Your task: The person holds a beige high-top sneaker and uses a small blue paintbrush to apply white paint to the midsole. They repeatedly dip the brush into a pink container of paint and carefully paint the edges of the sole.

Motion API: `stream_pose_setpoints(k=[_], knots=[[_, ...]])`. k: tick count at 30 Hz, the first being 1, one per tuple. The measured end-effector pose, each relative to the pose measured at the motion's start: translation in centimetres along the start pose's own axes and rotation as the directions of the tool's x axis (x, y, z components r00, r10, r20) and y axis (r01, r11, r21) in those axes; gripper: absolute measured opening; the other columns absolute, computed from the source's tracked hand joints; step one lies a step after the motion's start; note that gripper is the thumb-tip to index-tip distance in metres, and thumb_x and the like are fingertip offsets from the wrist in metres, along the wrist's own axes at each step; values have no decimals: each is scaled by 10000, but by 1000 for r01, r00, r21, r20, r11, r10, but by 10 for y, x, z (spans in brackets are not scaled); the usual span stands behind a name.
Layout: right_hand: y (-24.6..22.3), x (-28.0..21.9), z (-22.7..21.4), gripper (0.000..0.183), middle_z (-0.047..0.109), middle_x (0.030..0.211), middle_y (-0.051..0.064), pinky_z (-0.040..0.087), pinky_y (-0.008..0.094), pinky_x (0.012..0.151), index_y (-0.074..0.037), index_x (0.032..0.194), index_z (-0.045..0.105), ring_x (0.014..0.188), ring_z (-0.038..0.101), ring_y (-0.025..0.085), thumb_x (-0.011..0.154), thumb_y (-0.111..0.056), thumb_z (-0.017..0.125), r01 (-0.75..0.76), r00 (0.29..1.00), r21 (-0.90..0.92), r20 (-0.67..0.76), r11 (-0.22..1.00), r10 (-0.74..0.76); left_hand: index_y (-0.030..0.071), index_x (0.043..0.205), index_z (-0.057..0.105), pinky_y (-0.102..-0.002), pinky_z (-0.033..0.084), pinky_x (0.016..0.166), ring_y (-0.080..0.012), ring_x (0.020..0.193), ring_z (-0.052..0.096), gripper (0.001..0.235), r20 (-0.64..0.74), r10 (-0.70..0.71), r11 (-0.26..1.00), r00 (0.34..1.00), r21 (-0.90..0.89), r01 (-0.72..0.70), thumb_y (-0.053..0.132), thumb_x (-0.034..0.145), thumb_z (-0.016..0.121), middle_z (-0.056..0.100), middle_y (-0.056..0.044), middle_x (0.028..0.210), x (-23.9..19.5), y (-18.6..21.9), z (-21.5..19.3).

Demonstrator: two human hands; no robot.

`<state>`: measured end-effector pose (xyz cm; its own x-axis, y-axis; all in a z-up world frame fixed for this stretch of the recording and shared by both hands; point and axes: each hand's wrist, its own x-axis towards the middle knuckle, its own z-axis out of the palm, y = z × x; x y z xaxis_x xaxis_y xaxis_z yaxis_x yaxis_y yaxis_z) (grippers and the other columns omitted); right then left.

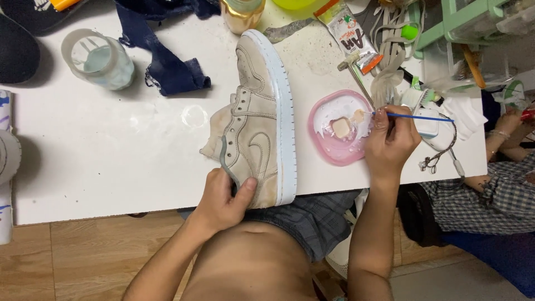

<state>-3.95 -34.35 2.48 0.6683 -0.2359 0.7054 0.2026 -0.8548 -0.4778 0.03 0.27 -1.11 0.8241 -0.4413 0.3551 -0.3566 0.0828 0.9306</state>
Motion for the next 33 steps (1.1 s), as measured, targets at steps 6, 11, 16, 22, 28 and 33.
stream_pose_setpoints(k=[6,11,16,22,28,33], knots=[[-3,4,1,253,606,768,181,510,398,636,50,988,638,679,639,340,1176,-109,582,8,1000,-20,7,1000,-8,95,743,510,-344,425,387,-284,386,531,285,6,2,1000,1000,-4,-2,251,971,585,541,-104,464,6,4,-1],[-5,4,0,251,607,768,186,508,400,636,48,996,641,681,636,340,1180,-108,574,2,1000,-26,16,1000,-2,89,743,516,-351,426,388,-285,386,532,294,3,-6,1000,1000,-9,6,263,972,578,548,-113,467,4,6,-1],[0,2,-1,244,602,762,183,505,394,632,47,998,644,673,625,331,1178,-100,572,13,1000,-22,2,1000,-13,97,741,518,-344,438,386,-277,378,541,287,10,-17,999,1000,-29,17,254,975,572,550,-97,456,4,7,0],[-1,2,0,240,602,754,176,501,390,624,43,994,644,669,625,327,1176,-100,582,23,1000,-30,9,999,-22,90,730,513,-343,433,388,-257,384,531,306,6,-33,999,999,-33,33,262,976,573,544,-112,455,1,4,-1],[-3,4,1,242,588,737,181,487,395,615,54,978,644,648,599,327,1173,-81,592,30,1000,-31,8,999,-30,92,741,508,-333,435,390,-261,382,534,313,18,-40,999,999,-22,40,282,984,563,543,-108,451,4,8,-1],[-4,2,0,236,591,740,193,486,400,617,61,974,646,644,600,341,1169,-65,606,38,999,-30,8,999,-37,111,731,518,-316,441,378,-231,368,540,292,11,-60,998,998,-35,60,269,971,574,552,-71,434,1,6,-1]])
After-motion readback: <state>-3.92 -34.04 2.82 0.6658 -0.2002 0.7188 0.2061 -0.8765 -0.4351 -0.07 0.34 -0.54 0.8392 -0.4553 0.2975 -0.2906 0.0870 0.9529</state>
